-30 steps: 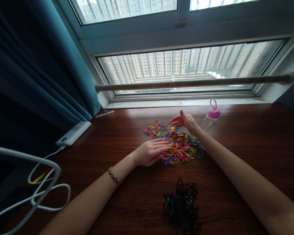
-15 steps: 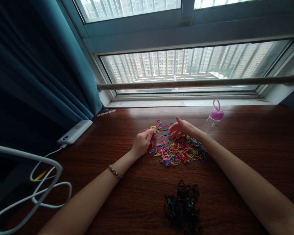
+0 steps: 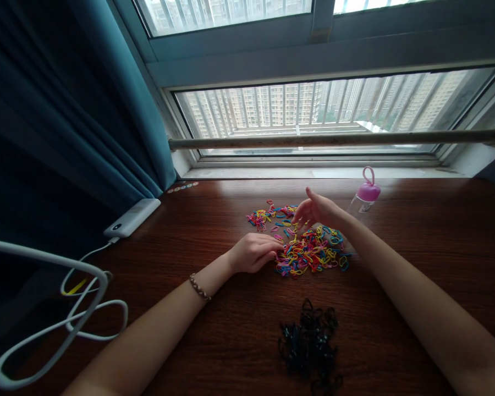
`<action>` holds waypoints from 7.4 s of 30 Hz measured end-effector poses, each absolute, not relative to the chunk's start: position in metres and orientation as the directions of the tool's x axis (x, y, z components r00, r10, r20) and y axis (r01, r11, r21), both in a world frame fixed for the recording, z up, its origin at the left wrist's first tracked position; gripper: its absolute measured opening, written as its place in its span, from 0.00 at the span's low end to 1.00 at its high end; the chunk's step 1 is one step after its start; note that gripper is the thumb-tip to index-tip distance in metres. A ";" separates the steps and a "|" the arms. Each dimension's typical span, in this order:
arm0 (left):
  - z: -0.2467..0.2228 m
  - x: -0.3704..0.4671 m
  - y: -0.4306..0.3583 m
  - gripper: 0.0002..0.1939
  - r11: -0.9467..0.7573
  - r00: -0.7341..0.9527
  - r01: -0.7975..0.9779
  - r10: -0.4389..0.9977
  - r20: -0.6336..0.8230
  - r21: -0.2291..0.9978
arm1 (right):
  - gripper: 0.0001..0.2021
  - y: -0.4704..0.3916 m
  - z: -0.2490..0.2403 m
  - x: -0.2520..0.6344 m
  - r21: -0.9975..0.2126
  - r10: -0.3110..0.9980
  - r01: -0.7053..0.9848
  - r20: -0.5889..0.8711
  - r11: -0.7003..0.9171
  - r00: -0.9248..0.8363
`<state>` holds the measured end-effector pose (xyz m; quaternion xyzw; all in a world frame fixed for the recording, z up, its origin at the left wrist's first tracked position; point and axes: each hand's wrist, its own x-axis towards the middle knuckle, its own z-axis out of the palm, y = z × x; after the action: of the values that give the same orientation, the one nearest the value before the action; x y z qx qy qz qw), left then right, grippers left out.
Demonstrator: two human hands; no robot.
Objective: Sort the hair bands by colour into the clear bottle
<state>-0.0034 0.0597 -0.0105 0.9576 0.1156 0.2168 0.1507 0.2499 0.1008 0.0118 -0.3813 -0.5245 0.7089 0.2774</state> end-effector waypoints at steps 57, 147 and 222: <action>-0.022 -0.005 0.082 0.13 -0.838 0.729 0.533 0.524 0.441 0.115 | 0.28 0.059 0.029 0.263 -0.994 0.935 0.057 -0.108 -0.094 -0.337; -0.009 0.011 0.057 0.20 -0.645 0.553 0.312 0.720 0.418 0.698 | 0.15 0.059 0.031 0.266 -0.644 0.971 0.747 -0.029 0.163 -0.238; -0.019 0.001 0.065 0.63 -0.738 0.818 0.523 0.575 -0.009 0.427 | 0.02 0.036 0.057 0.266 -0.545 0.933 0.836 -0.266 0.062 -0.243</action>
<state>0.0009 0.0653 -0.0187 0.9301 0.2950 0.0617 0.2101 0.2659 0.0356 0.0569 -0.6103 -0.7246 0.3106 0.0778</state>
